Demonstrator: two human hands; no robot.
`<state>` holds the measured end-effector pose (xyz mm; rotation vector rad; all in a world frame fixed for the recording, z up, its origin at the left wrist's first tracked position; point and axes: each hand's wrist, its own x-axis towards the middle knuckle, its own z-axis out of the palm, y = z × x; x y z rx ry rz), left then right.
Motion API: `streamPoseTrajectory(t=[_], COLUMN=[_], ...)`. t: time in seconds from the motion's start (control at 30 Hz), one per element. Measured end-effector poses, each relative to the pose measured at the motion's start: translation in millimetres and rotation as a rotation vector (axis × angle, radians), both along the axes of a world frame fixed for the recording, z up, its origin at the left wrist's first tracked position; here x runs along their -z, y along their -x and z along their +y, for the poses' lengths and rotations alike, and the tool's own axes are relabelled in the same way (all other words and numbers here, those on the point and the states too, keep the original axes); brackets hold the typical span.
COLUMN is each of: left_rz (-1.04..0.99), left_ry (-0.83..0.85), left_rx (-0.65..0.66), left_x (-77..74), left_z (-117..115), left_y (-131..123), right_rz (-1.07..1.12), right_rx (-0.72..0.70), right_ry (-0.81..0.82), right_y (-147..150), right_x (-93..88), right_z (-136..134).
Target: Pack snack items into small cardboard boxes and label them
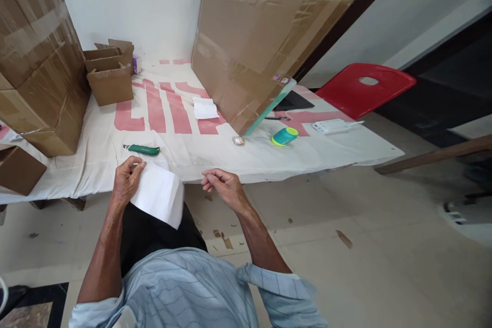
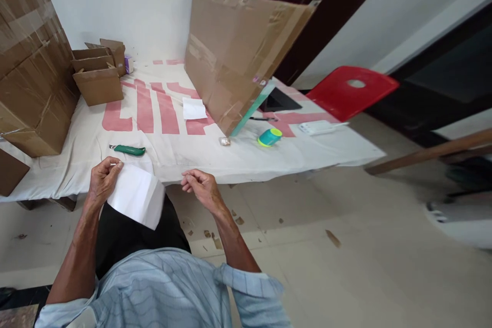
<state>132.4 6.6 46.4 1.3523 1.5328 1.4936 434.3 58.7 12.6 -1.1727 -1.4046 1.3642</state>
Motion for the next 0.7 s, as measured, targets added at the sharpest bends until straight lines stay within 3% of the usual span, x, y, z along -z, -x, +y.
streamPoseTrajectory(t=[0.2, 0.43, 0.7], left_rz=[-0.042, 0.016, 0.088], left_ry=[0.022, 0.020, 0.014], left_rx=[0.059, 0.062, 0.077], left_x=[-4.5, -6.2, -9.4], left_z=[-1, -1, 2], left_y=[-3, -1, -2], right_rz=[-0.015, -0.030, -0.029], right_rx=[0.178, 0.261, 0.209], right_ry=[0.001, 0.051, 0.096], right_y=[-31, -51, -52], right_x=[21.4, 53.4, 82.9], right_z=[3, -9, -16])
